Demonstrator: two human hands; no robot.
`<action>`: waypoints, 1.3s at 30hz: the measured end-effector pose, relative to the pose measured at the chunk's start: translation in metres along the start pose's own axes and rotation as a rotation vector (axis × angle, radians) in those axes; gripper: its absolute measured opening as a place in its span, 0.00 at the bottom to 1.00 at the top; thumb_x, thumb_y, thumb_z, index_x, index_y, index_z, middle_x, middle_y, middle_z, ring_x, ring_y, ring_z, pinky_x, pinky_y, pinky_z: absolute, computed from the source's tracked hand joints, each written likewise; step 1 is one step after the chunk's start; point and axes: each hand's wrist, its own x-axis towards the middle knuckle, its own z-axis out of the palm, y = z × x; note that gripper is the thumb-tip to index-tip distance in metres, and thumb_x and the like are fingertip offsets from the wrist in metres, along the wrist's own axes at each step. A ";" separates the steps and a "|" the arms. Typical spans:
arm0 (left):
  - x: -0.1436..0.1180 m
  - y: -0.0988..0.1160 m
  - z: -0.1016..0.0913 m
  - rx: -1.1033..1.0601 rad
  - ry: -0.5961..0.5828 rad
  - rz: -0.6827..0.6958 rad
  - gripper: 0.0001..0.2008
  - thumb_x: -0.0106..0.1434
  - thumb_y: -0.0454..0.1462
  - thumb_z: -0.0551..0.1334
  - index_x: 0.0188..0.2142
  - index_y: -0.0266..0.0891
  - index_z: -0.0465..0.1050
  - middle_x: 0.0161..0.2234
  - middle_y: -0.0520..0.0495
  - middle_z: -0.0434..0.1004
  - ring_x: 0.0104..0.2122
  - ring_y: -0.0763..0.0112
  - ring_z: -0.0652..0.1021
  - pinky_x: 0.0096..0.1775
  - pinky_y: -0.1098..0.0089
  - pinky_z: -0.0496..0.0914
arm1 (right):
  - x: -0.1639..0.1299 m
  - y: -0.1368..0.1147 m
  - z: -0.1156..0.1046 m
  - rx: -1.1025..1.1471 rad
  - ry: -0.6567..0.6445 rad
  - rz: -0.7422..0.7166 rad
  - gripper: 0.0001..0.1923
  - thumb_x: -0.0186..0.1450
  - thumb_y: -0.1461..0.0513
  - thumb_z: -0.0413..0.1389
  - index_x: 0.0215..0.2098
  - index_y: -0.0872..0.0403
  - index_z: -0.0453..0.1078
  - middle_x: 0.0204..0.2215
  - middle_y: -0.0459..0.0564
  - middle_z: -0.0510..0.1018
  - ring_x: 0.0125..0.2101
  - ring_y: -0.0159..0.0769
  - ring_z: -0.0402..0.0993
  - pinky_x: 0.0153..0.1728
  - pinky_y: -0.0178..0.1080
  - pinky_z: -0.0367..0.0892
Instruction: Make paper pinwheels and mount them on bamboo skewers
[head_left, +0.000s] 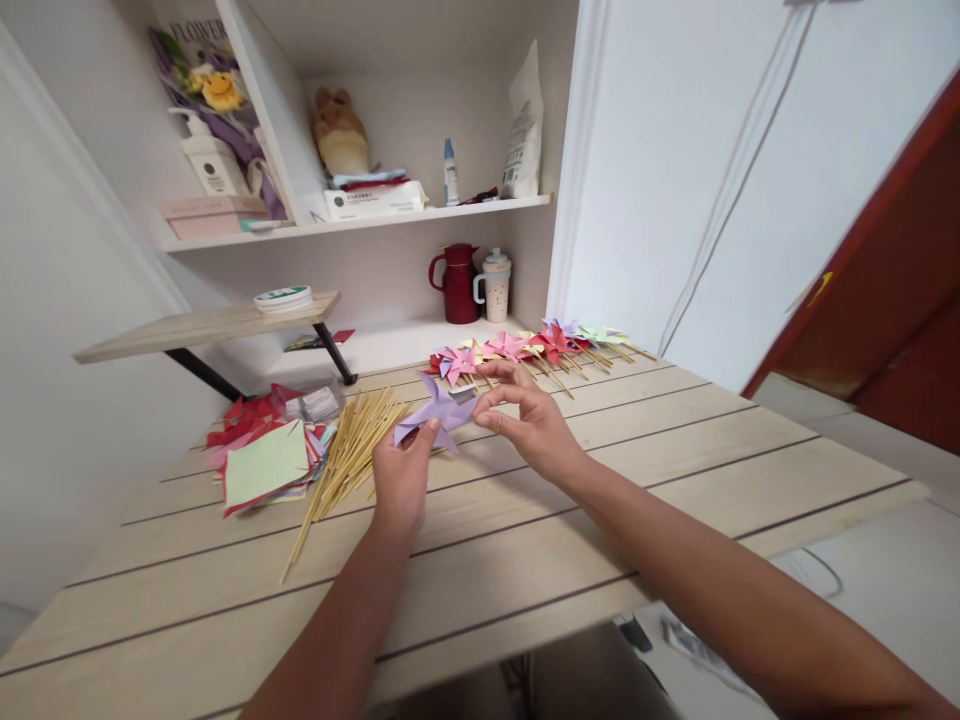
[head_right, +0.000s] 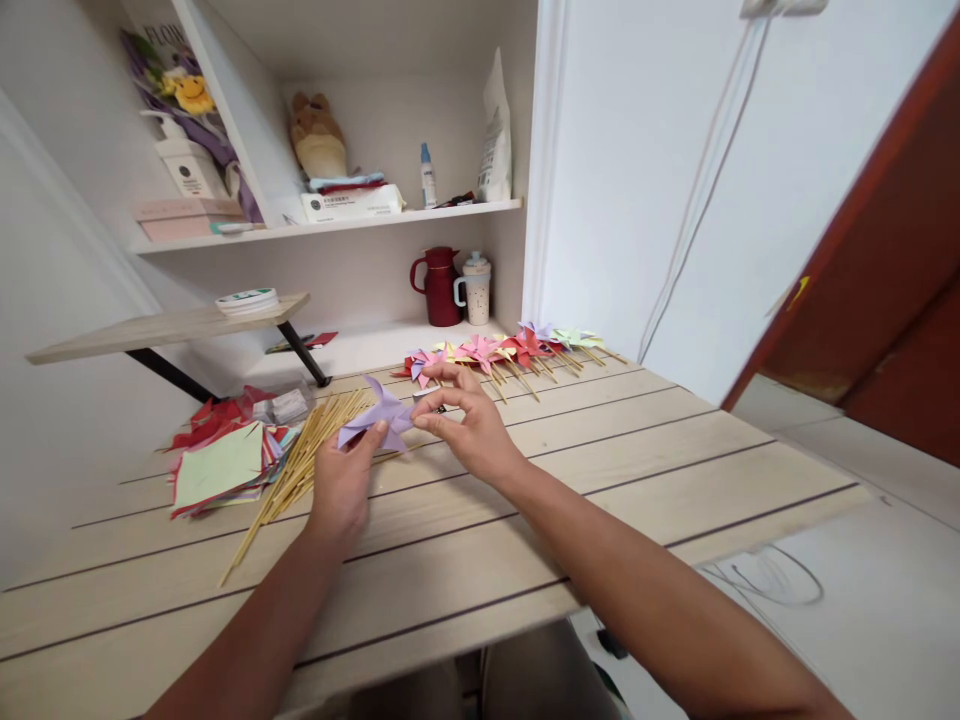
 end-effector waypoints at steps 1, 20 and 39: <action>-0.001 0.000 0.001 0.008 -0.012 0.001 0.14 0.52 0.40 0.73 0.38 0.38 0.80 0.38 0.45 0.83 0.41 0.60 0.81 0.47 0.62 0.73 | 0.000 0.000 0.000 -0.006 0.008 0.004 0.03 0.62 0.56 0.66 0.31 0.45 0.80 0.54 0.49 0.72 0.62 0.46 0.62 0.65 0.53 0.53; -0.009 0.001 0.006 0.091 -0.099 0.164 0.11 0.53 0.41 0.72 0.35 0.39 0.78 0.34 0.47 0.79 0.37 0.64 0.79 0.43 0.65 0.73 | -0.004 0.004 0.009 -0.051 -0.130 -0.011 0.05 0.64 0.62 0.63 0.28 0.50 0.77 0.34 0.46 0.81 0.41 0.40 0.74 0.47 0.43 0.66; -0.013 0.000 0.008 0.148 -0.072 0.251 0.09 0.55 0.39 0.71 0.35 0.38 0.80 0.32 0.47 0.81 0.33 0.67 0.80 0.39 0.68 0.74 | -0.006 0.002 0.011 -0.091 -0.048 -0.046 0.05 0.63 0.64 0.64 0.29 0.50 0.76 0.30 0.45 0.81 0.36 0.38 0.76 0.42 0.41 0.68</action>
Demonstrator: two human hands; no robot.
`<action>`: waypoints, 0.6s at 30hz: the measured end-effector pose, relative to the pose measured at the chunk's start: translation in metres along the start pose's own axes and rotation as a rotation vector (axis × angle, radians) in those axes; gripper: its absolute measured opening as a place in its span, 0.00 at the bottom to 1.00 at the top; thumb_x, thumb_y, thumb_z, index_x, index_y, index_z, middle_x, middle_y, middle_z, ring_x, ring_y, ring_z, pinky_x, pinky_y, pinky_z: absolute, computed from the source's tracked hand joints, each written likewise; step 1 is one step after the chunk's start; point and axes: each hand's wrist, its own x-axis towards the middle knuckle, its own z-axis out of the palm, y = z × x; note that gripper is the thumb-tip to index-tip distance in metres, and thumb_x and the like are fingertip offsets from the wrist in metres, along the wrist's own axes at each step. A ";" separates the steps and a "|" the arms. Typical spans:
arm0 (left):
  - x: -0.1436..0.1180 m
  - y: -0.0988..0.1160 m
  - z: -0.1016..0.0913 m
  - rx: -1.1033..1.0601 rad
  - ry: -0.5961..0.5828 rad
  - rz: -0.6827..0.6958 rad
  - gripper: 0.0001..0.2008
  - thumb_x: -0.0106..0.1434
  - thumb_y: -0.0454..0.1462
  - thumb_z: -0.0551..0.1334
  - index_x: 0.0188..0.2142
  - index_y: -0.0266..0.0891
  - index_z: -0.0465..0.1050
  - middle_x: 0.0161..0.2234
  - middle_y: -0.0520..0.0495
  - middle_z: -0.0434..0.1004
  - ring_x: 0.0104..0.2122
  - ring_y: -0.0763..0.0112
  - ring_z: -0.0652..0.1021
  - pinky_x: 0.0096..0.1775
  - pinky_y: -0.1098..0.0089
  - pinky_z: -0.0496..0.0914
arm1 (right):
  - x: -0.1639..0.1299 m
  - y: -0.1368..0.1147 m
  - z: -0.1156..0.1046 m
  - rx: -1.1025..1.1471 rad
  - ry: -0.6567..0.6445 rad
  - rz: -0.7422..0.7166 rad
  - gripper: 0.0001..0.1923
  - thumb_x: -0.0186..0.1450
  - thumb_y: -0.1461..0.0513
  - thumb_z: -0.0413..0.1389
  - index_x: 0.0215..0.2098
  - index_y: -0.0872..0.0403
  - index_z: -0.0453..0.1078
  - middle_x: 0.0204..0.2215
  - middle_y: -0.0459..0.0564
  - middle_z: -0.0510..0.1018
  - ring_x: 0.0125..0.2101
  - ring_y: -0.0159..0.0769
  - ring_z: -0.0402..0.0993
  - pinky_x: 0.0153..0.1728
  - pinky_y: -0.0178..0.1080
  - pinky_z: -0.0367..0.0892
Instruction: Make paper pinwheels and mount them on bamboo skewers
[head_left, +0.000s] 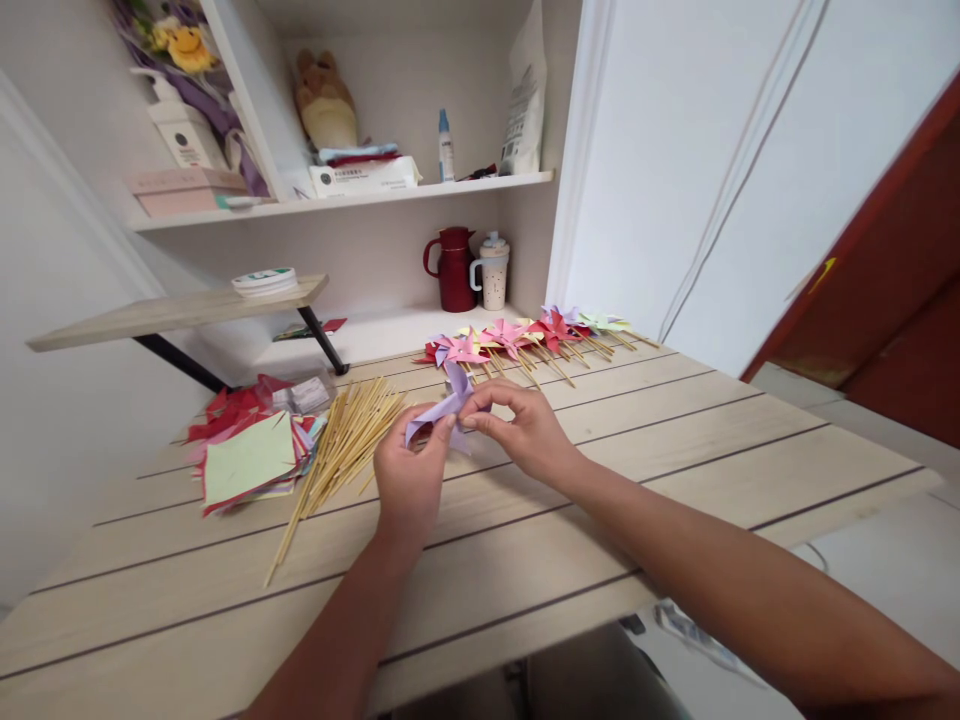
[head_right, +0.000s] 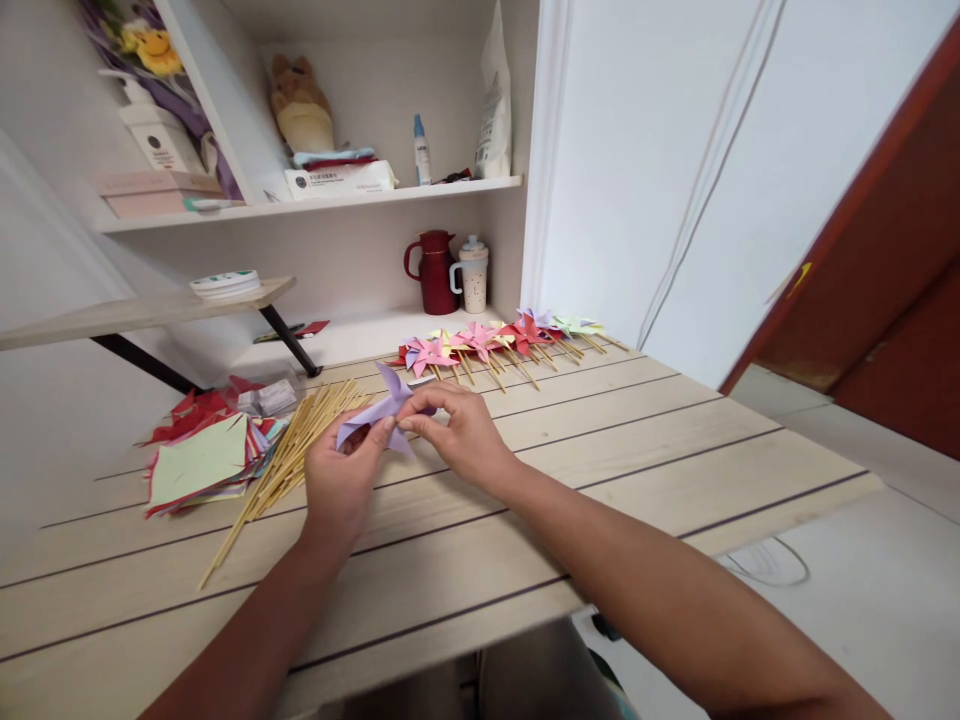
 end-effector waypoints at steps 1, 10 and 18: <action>0.000 0.000 0.000 -0.007 0.006 -0.019 0.10 0.54 0.39 0.71 0.35 0.38 0.80 0.31 0.48 0.81 0.32 0.68 0.79 0.37 0.68 0.74 | 0.000 0.000 0.000 -0.003 0.001 0.005 0.05 0.63 0.64 0.64 0.29 0.50 0.76 0.30 0.45 0.81 0.36 0.38 0.76 0.42 0.41 0.68; -0.002 0.001 0.001 -0.038 0.022 -0.018 0.09 0.54 0.38 0.71 0.34 0.38 0.79 0.30 0.49 0.80 0.31 0.70 0.78 0.37 0.70 0.73 | -0.001 -0.001 0.001 -0.008 0.014 0.032 0.04 0.63 0.64 0.64 0.29 0.51 0.76 0.29 0.44 0.81 0.33 0.35 0.76 0.39 0.38 0.68; -0.001 0.006 0.003 -0.139 0.006 -0.097 0.10 0.52 0.38 0.73 0.33 0.37 0.78 0.28 0.50 0.79 0.29 0.72 0.77 0.34 0.72 0.72 | -0.001 -0.003 0.002 -0.031 0.036 0.053 0.05 0.63 0.64 0.63 0.29 0.51 0.76 0.28 0.43 0.82 0.33 0.35 0.76 0.39 0.38 0.67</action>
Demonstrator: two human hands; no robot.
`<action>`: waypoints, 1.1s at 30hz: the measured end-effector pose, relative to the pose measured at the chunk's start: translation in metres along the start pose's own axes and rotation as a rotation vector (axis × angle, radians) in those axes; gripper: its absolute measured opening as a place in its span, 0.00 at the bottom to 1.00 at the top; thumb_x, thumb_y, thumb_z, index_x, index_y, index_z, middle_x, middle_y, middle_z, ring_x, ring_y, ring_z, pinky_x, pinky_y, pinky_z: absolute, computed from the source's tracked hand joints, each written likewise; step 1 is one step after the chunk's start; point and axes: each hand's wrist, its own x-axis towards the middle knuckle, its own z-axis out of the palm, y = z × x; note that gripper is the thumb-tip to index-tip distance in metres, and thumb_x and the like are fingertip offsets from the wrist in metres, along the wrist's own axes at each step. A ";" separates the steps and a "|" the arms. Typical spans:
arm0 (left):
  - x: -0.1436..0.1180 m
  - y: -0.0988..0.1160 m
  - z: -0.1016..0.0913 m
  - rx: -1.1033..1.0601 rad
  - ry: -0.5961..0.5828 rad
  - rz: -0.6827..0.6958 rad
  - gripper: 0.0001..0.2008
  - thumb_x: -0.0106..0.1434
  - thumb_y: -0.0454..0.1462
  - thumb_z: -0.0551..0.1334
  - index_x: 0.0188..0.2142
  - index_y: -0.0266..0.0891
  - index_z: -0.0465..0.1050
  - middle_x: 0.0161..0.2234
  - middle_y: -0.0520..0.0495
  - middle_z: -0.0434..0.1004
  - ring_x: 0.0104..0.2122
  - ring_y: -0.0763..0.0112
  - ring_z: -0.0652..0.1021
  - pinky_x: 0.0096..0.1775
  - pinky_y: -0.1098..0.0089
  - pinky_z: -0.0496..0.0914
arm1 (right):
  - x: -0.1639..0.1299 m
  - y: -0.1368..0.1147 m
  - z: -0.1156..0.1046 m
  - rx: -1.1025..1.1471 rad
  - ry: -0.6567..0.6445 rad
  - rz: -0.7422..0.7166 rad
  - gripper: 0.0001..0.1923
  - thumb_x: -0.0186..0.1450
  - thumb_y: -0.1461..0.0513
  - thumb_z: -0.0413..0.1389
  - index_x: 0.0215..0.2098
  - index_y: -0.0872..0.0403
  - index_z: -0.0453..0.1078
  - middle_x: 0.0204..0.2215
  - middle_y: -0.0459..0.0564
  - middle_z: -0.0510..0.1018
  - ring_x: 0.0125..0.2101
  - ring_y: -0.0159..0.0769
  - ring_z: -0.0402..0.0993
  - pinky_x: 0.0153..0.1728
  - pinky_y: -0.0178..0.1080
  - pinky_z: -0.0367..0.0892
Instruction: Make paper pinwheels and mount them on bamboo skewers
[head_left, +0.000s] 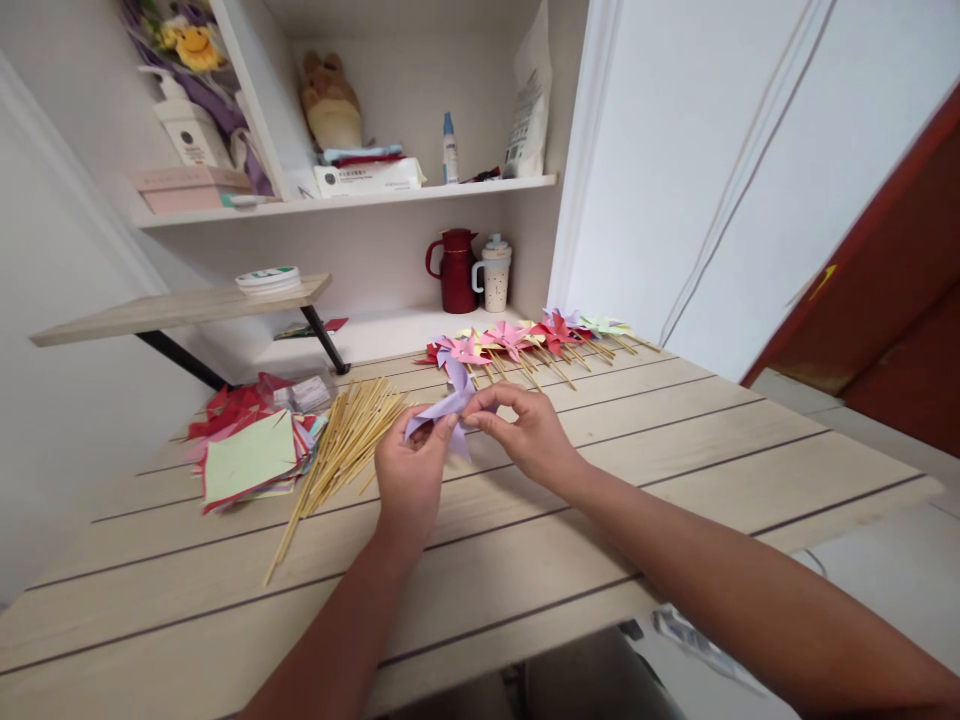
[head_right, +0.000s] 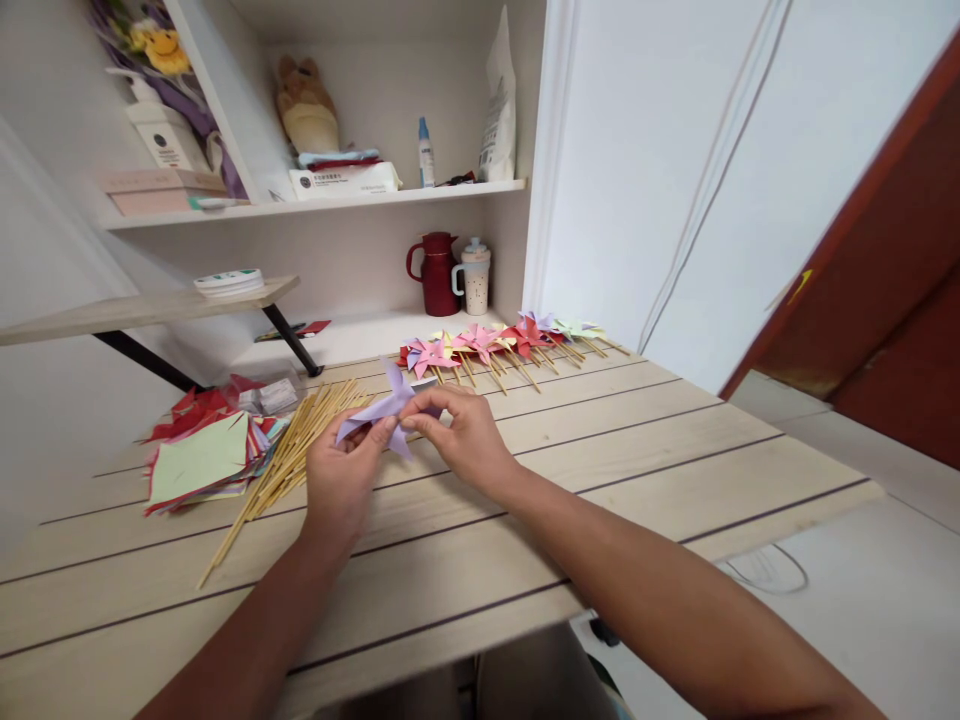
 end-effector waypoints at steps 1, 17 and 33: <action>0.000 0.000 0.000 -0.011 -0.003 -0.010 0.10 0.52 0.38 0.73 0.33 0.37 0.78 0.28 0.50 0.80 0.29 0.72 0.78 0.34 0.72 0.72 | 0.000 0.000 0.000 -0.007 0.005 0.000 0.05 0.63 0.64 0.63 0.29 0.51 0.76 0.28 0.44 0.82 0.33 0.35 0.76 0.39 0.38 0.66; -0.001 0.002 0.001 -0.098 -0.031 -0.059 0.10 0.53 0.37 0.73 0.34 0.37 0.78 0.33 0.48 0.82 0.35 0.67 0.81 0.41 0.68 0.74 | -0.003 0.002 0.002 0.037 0.013 0.053 0.04 0.64 0.61 0.62 0.30 0.51 0.76 0.29 0.45 0.81 0.33 0.36 0.76 0.38 0.38 0.68; -0.003 0.003 0.002 -0.060 -0.020 -0.010 0.09 0.53 0.37 0.71 0.33 0.38 0.76 0.32 0.49 0.81 0.34 0.68 0.80 0.40 0.68 0.74 | -0.005 0.005 0.006 0.092 0.123 0.046 0.13 0.59 0.57 0.68 0.33 0.51 0.68 0.30 0.45 0.77 0.32 0.35 0.76 0.34 0.38 0.70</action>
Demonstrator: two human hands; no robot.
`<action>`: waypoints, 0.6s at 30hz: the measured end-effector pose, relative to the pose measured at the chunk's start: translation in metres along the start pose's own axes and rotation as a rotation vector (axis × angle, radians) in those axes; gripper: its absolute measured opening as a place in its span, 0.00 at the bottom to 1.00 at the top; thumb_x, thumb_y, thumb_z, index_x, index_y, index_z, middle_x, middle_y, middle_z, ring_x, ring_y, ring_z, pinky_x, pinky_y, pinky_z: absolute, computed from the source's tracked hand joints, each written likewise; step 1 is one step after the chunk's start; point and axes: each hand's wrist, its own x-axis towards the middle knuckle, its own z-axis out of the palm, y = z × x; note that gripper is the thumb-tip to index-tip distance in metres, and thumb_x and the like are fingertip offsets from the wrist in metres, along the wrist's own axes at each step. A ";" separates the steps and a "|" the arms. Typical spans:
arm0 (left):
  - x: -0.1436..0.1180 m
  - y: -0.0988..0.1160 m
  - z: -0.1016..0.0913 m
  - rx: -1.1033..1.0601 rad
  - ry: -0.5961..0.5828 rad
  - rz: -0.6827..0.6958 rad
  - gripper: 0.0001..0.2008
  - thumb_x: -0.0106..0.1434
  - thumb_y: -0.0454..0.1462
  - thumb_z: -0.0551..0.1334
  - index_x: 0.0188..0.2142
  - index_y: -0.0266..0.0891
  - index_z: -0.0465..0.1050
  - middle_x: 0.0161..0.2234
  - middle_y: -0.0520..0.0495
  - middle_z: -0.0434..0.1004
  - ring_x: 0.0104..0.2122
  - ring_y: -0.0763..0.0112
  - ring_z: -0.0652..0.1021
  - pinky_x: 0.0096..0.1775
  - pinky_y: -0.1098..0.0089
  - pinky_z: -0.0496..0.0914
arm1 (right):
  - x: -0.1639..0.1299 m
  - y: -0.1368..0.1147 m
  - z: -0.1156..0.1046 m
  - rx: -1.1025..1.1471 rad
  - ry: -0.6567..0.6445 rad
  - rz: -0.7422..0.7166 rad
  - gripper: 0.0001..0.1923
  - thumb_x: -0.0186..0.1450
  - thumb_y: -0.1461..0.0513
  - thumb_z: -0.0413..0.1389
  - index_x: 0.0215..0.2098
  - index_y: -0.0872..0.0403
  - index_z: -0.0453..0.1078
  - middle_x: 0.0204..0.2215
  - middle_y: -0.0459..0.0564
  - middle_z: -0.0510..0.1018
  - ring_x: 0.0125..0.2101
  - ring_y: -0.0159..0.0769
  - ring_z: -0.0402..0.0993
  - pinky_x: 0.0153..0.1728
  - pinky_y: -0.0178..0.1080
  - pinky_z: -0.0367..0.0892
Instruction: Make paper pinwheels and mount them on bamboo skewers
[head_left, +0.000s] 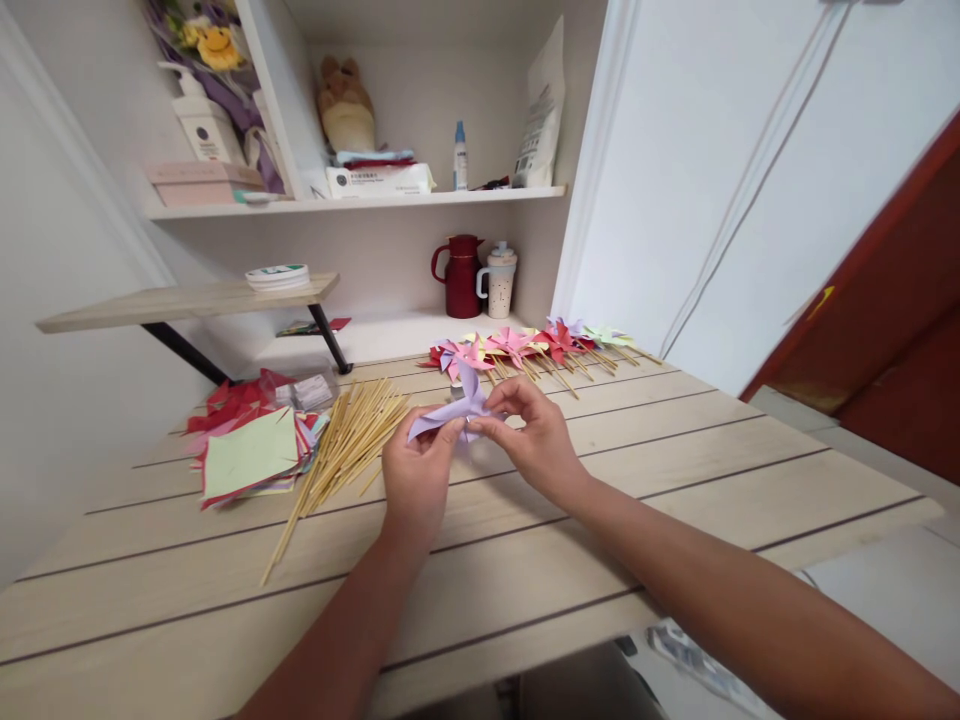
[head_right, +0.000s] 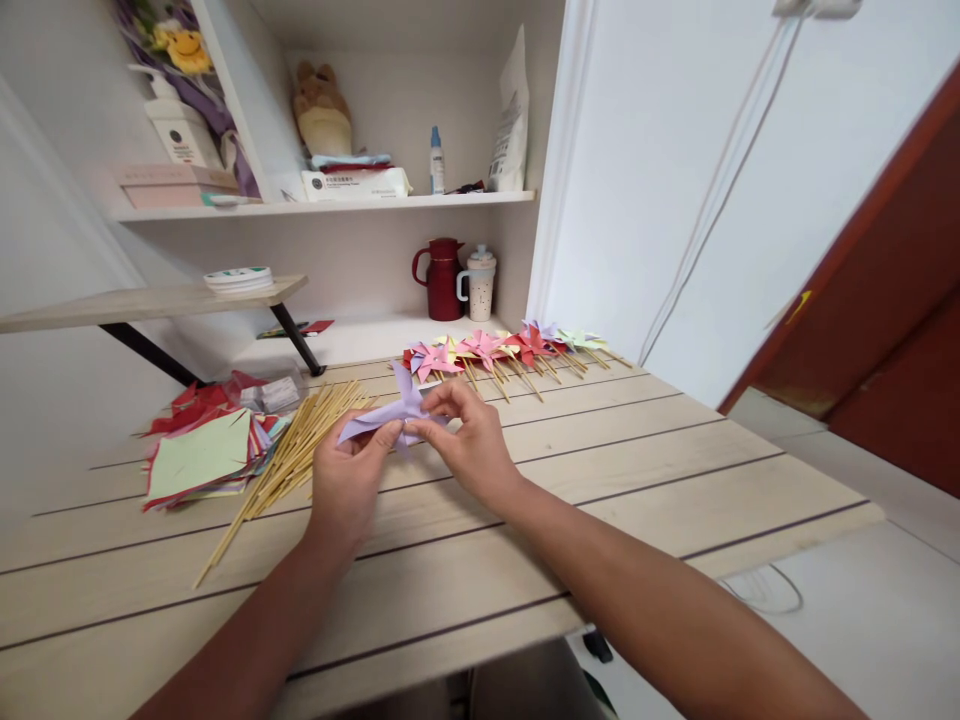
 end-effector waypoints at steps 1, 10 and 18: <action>0.000 0.000 0.000 0.001 0.005 0.002 0.09 0.53 0.37 0.71 0.33 0.38 0.76 0.32 0.49 0.81 0.35 0.67 0.80 0.40 0.68 0.74 | 0.000 0.001 0.000 0.009 -0.001 0.010 0.14 0.59 0.56 0.68 0.34 0.50 0.68 0.29 0.44 0.77 0.31 0.36 0.76 0.34 0.38 0.70; 0.002 -0.004 -0.002 0.015 -0.005 0.064 0.07 0.54 0.37 0.71 0.32 0.39 0.76 0.34 0.48 0.81 0.35 0.68 0.80 0.40 0.68 0.75 | -0.003 0.001 0.001 -0.025 -0.030 0.030 0.28 0.62 0.58 0.66 0.59 0.46 0.67 0.31 0.44 0.80 0.33 0.38 0.78 0.43 0.44 0.71; 0.000 -0.003 -0.001 0.009 -0.039 0.103 0.04 0.56 0.36 0.70 0.29 0.40 0.77 0.34 0.48 0.80 0.37 0.67 0.79 0.42 0.68 0.74 | -0.002 0.008 0.001 -0.186 -0.033 -0.068 0.05 0.64 0.57 0.64 0.34 0.49 0.79 0.30 0.47 0.82 0.32 0.39 0.75 0.40 0.43 0.67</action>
